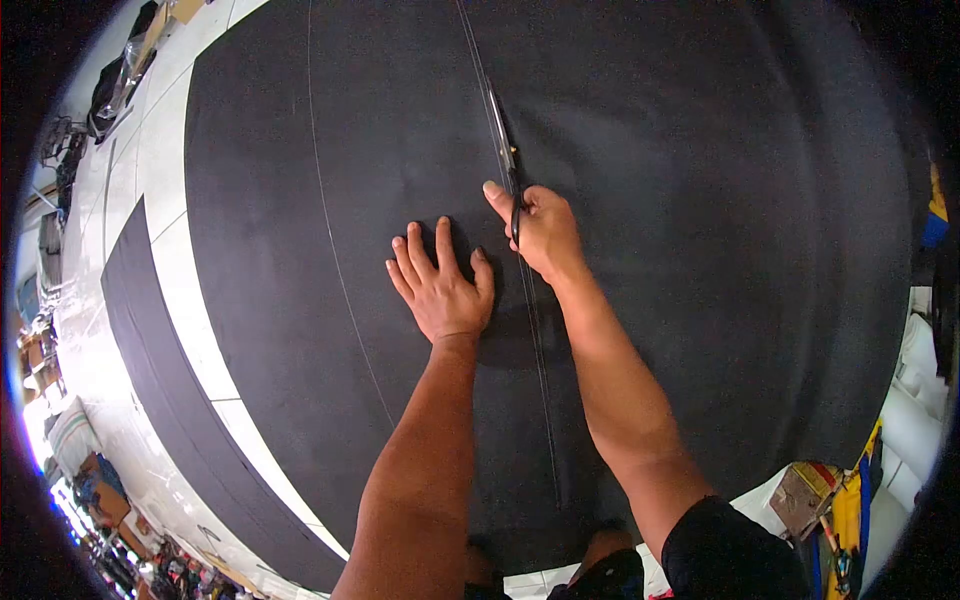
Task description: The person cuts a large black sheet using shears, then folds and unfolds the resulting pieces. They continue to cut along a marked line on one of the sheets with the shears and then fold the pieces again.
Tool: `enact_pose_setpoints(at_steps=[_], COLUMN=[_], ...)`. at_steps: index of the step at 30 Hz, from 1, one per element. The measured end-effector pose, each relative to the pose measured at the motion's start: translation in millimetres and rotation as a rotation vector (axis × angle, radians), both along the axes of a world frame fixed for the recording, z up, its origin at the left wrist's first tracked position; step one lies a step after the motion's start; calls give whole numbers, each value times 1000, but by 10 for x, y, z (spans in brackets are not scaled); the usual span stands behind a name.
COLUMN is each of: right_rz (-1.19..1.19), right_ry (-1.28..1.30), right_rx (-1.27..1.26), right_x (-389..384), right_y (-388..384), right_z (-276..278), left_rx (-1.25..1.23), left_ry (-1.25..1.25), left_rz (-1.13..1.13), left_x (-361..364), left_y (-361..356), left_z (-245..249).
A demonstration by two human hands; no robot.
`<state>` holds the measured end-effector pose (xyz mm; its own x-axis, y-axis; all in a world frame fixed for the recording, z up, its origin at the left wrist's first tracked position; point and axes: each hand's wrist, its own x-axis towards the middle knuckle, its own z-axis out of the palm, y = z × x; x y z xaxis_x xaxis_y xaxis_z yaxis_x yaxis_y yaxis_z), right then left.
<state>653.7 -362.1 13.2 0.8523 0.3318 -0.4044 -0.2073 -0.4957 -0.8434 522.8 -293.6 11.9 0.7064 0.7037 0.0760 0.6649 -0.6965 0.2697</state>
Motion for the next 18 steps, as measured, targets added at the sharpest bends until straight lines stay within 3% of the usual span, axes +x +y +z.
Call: enact_pose_setpoints(at_steps=[18], right_rz=[11], right_ry=[-7], right_rx=[36], right_x=[946], right_y=[763], right_z=[11], left_rx=[-80], left_ry=[87], left_rz=[3], left_x=[13], left_y=[39], left_z=[14])
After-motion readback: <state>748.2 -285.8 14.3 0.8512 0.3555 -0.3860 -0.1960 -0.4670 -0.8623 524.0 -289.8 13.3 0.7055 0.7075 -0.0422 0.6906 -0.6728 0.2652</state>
